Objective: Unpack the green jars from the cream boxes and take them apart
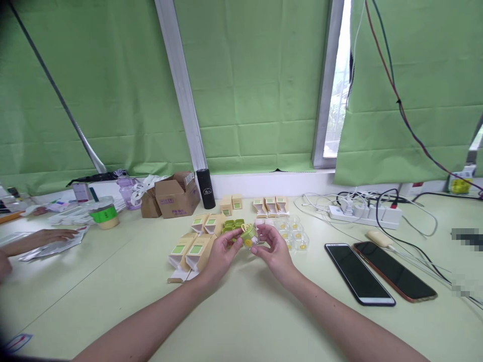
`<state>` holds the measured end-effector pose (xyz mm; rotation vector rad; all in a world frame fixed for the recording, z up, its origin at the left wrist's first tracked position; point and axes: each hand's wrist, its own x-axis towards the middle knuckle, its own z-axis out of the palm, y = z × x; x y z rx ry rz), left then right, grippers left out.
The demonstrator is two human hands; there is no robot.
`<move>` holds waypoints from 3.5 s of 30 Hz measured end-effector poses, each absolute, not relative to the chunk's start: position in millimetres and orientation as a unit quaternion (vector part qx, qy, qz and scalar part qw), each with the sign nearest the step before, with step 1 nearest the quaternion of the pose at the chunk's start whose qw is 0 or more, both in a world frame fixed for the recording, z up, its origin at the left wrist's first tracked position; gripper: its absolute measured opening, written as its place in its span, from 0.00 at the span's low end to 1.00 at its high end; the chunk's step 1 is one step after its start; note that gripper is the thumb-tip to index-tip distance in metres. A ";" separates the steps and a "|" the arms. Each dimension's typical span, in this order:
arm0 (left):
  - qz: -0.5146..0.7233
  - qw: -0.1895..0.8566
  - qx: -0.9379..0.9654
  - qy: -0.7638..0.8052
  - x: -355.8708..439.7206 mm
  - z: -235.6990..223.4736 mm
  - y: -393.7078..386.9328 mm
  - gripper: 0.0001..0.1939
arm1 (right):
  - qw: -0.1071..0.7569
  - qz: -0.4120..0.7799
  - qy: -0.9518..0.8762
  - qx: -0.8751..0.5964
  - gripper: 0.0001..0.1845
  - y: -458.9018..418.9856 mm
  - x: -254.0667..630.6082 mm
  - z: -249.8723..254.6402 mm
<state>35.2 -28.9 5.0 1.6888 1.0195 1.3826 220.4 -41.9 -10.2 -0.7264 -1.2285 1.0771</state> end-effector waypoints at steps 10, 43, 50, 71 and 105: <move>0.518 0.339 0.686 0.382 35.5 5.5 -34.2 0.22 | 0.619 0.435 -0.559 -0.339 0.32 -43.8 217.3 -10.0; 0.499 0.043 0.790 0.352 37.3 20.0 -50.4 0.05 | 0.542 0.295 -0.689 -0.380 0.26 -52.7 216.5 -8.1; 0.489 0.017 0.795 0.359 37.5 20.5 -48.8 0.05 | 0.546 0.262 -0.698 -0.382 0.26 -47.9 219.3 -11.7; 0.558 0.079 0.752 0.343 35.0 28.3 -52.1 0.05 | 0.558 0.240 -0.693 -0.388 0.26 -48.7 220.4 -7.9; 0.653 0.523 0.403 0.371 26.0 20.6 -19.4 0.13 | 0.428 0.009 -0.741 -0.516 0.13 -79.6 324.9 36.0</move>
